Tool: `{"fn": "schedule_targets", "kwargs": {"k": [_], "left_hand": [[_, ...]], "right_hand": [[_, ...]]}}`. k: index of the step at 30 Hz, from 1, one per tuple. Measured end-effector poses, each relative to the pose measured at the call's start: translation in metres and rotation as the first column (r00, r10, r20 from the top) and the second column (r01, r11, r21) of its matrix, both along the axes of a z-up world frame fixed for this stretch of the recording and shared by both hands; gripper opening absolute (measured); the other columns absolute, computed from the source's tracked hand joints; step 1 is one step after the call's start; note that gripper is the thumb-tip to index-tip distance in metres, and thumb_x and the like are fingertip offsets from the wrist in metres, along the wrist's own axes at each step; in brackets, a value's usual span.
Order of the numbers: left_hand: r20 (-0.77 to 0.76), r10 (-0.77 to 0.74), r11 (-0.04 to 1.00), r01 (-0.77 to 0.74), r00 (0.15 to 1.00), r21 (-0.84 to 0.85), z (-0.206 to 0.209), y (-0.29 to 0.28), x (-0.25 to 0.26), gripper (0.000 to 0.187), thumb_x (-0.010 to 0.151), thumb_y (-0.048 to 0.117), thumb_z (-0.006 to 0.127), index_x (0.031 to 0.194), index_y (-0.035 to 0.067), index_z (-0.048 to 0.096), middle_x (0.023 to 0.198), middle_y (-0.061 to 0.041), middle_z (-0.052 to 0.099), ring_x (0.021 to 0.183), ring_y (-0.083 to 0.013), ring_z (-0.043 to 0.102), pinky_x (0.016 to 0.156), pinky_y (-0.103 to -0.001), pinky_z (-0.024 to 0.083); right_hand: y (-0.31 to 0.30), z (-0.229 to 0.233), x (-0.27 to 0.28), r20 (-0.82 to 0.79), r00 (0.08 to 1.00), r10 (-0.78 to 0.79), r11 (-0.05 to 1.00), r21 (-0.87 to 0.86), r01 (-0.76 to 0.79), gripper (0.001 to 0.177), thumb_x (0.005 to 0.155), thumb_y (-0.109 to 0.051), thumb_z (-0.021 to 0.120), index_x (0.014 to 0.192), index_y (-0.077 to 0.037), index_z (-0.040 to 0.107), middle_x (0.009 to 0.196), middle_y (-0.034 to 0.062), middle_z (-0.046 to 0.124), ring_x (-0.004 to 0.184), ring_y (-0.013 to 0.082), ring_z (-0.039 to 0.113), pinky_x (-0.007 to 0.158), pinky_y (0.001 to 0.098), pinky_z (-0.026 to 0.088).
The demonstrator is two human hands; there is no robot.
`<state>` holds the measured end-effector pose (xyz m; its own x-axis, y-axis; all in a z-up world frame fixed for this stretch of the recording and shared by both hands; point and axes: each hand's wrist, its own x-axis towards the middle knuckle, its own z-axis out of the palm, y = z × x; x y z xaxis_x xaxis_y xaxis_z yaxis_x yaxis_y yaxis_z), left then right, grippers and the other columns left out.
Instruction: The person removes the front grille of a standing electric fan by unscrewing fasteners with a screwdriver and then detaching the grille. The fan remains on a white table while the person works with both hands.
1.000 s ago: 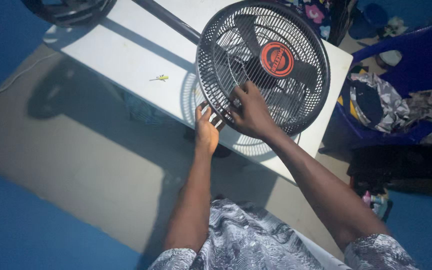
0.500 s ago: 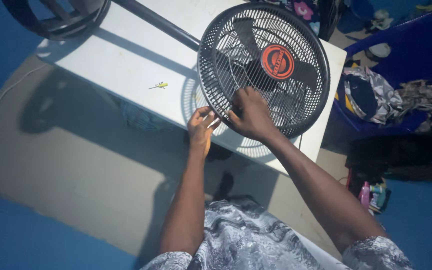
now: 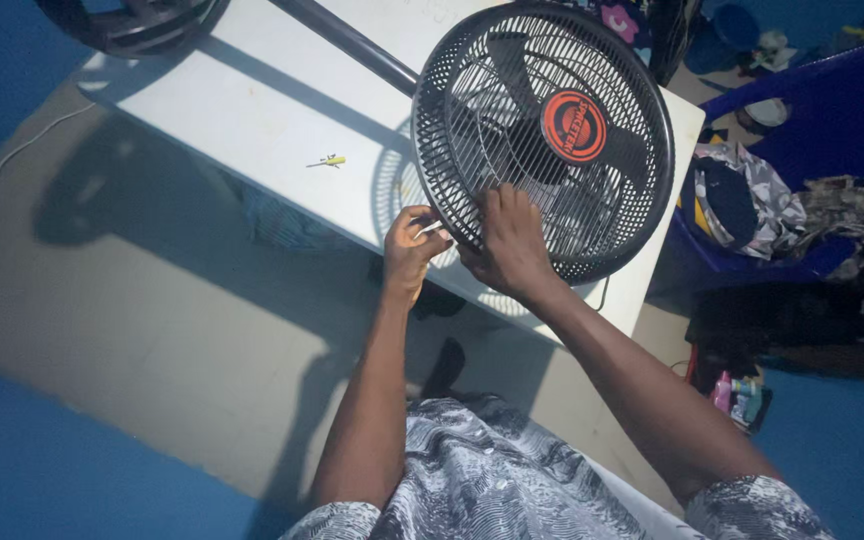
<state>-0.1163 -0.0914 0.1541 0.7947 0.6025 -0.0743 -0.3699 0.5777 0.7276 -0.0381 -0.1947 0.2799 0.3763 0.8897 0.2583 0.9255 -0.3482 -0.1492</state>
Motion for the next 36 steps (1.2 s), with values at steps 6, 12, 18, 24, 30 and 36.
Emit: {"fn": "schedule_targets", "kwargs": {"k": [6, 12, 18, 24, 30, 36], "left_hand": [[-0.011, 0.007, 1.000, -0.007, 1.000, 0.023, 0.001, 0.001, 0.001, 0.033, 0.070, -0.007, 0.062, 0.098, 0.001, 0.048, 0.097, -0.011, 0.055, 0.084, -0.0174, 0.059, 0.068, -0.026, 0.051], [-0.029, 0.014, 0.997, -0.012, 0.999, 0.082, -0.001, 0.000, 0.002, 0.034, 0.069, -0.007, 0.060, 0.099, 0.001, 0.047, 0.097, -0.011, 0.055, 0.084, -0.0173, 0.059, 0.066, -0.026, 0.051], [-0.084, 0.115, 0.984, -0.102, 0.990, 0.146, -0.011, -0.004, 0.008, 0.031, 0.073, 0.000, 0.058, 0.101, 0.003, 0.047, 0.096, -0.006, 0.052, 0.083, -0.0162, 0.059, 0.062, -0.026, 0.055], [-0.273, 0.316, 0.946, -0.277, 0.909, 0.171, -0.015, -0.006, 0.027, 0.023, 0.076, 0.002, 0.058, 0.098, 0.001, 0.051, 0.083, -0.008, 0.055, 0.070, -0.0150, 0.058, 0.054, -0.024, 0.051], [-0.326, 0.602, 0.781, -0.454, 0.728, 0.429, 0.002, -0.024, 0.037, 0.028, 0.071, 0.000, 0.059, 0.100, 0.001, 0.056, 0.085, -0.009, 0.061, 0.071, -0.0144, 0.059, 0.061, -0.024, 0.050], [-0.431, 0.542, 0.838, -0.427, 0.722, 0.340, 0.025, -0.032, 0.033, 0.028, 0.071, 0.003, 0.062, 0.098, 0.001, 0.055, 0.088, -0.011, 0.060, 0.069, -0.0156, 0.058, 0.060, -0.026, 0.049]], "right_hand": [[-0.004, -0.012, -0.004, 0.047, 0.999, -0.026, 0.995, 0.093, 0.021, 0.070, 0.054, -0.024, 0.072, 0.110, 0.001, 0.039, 0.096, 0.0160, 0.039, 0.087, 0.0311, 0.040, 0.072, 0.0424, 0.033], [-0.004, -0.016, -0.001, 0.012, 1.000, -0.004, 0.996, 0.092, 0.003, 0.070, 0.054, -0.023, 0.071, 0.111, 0.002, 0.037, 0.096, 0.0165, 0.039, 0.087, 0.0315, 0.039, 0.071, 0.0424, 0.032], [-0.002, -0.023, 0.000, 0.034, 0.999, -0.015, 0.993, 0.121, 0.011, 0.066, 0.054, -0.023, 0.068, 0.107, 0.002, 0.038, 0.096, 0.0168, 0.039, 0.088, 0.0320, 0.040, 0.073, 0.0425, 0.032], [-0.001, -0.025, 0.000, 0.074, 0.997, -0.018, 0.995, 0.100, 0.010, 0.066, 0.054, -0.023, 0.067, 0.107, 0.004, 0.038, 0.094, 0.0188, 0.039, 0.085, 0.0329, 0.040, 0.071, 0.0435, 0.033], [0.000, -0.022, -0.004, 0.076, 0.996, -0.046, 0.990, 0.135, 0.036, 0.064, 0.055, -0.023, 0.066, 0.107, 0.003, 0.040, 0.095, 0.0181, 0.039, 0.088, 0.0328, 0.040, 0.074, 0.0427, 0.033], [-0.001, -0.020, -0.005, 0.064, 0.996, -0.063, 0.988, 0.148, 0.053, 0.061, 0.057, -0.020, 0.065, 0.109, 0.002, 0.039, 0.099, 0.0169, 0.041, 0.089, 0.0308, 0.041, 0.074, 0.0415, 0.033]]}}
